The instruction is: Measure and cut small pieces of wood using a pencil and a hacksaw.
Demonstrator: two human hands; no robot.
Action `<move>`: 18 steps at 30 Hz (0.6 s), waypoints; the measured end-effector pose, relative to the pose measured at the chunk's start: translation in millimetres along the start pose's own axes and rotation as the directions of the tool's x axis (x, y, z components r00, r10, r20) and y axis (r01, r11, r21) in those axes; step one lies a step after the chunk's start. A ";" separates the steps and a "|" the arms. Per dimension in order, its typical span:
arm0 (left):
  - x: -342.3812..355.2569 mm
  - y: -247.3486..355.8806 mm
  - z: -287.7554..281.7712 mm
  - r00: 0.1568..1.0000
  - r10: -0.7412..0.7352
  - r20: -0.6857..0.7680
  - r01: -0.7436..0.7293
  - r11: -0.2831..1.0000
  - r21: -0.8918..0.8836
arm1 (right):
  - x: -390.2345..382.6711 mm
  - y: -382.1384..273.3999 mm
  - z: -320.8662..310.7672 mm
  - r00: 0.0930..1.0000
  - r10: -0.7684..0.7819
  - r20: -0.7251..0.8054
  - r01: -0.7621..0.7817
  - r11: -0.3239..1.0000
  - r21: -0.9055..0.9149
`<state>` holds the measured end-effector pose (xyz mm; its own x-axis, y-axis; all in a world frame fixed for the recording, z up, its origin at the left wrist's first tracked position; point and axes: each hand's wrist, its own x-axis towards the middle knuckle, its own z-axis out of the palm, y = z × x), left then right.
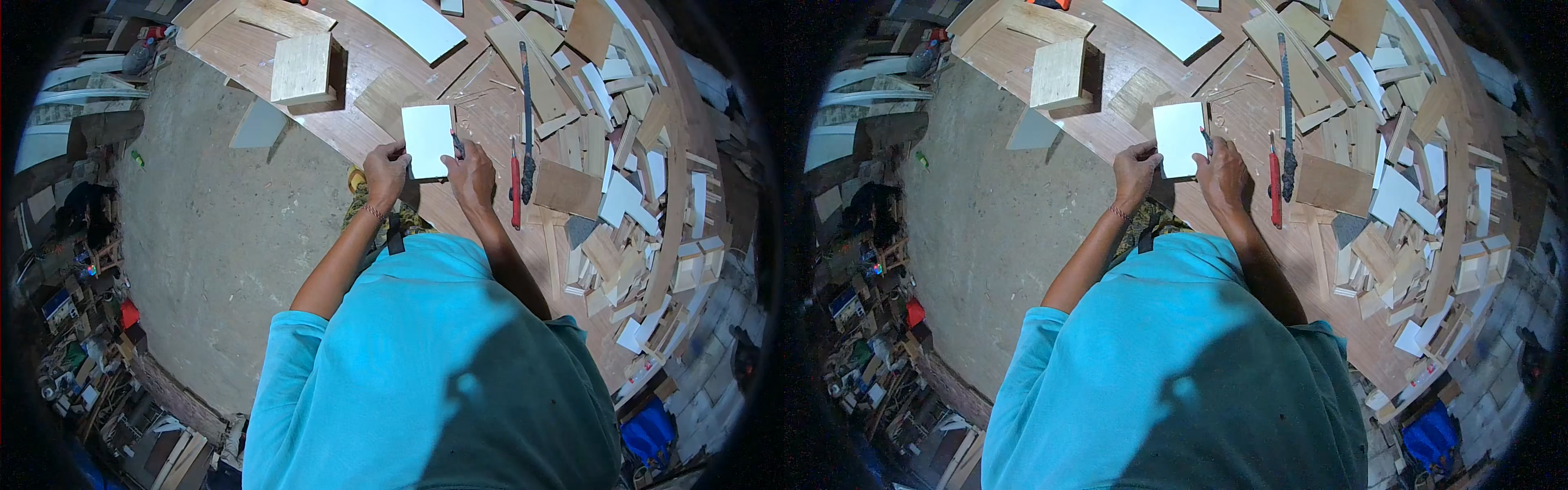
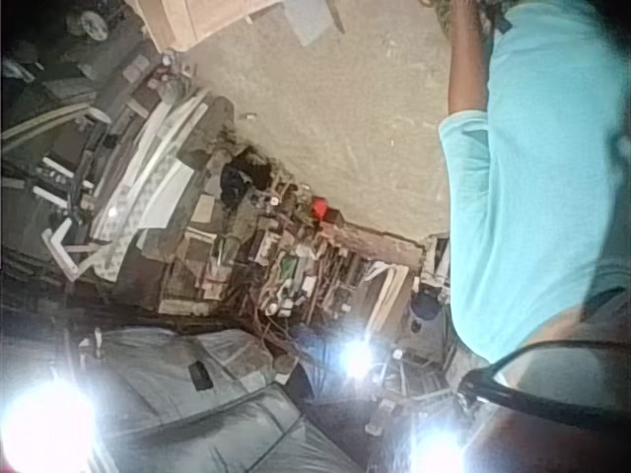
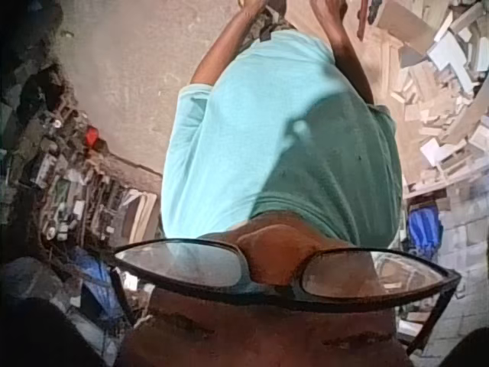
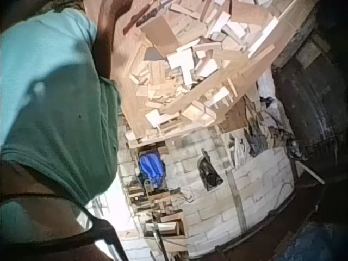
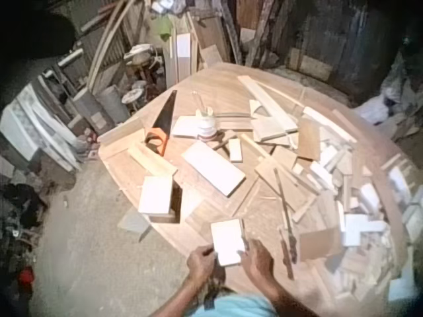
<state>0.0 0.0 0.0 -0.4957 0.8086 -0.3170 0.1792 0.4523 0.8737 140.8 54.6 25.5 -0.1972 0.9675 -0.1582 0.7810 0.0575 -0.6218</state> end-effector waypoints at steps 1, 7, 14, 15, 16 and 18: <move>0.1 -0.3 -0.4 1.000 0.010 -0.001 -0.010 1.000 0.015 | 0.0 -0.6 -0.6 1.000 0.000 0.001 0.000 1.000 -0.002; 1.3 -2.4 1.0 1.000 -0.003 -0.017 0.002 1.000 -0.024 | 0.5 -1.3 -1.2 1.000 -0.008 -0.009 0.008 1.000 -0.019; 0.8 5.5 -3.1 1.000 -0.009 0.012 0.009 1.000 -0.025 | 2.2 -2.8 -4.4 1.000 0.015 0.009 -0.015 1.000 -0.019; 0.7 6.5 -3.6 1.000 -0.009 0.012 0.009 1.000 -0.024 | 2.2 -3.0 -4.7 1.000 0.015 0.010 -0.015 1.000 -0.018; 0.8 7.2 -3.8 1.000 -0.026 0.016 0.027 0.999 -0.030 | 2.4 -3.1 -4.7 1.000 0.025 0.014 -0.025 1.000 -0.008; 1.1 6.6 -4.2 0.999 -0.044 0.019 0.044 0.998 -0.035 | 2.7 -2.9 -4.3 0.999 0.036 0.019 -0.036 0.999 0.003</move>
<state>-2.9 2.2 7.0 -0.4867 0.7951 -0.3619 0.1272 0.4744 0.8711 140.6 58.1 30.2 -0.1803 0.9641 -0.1948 0.7861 0.0222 -0.6177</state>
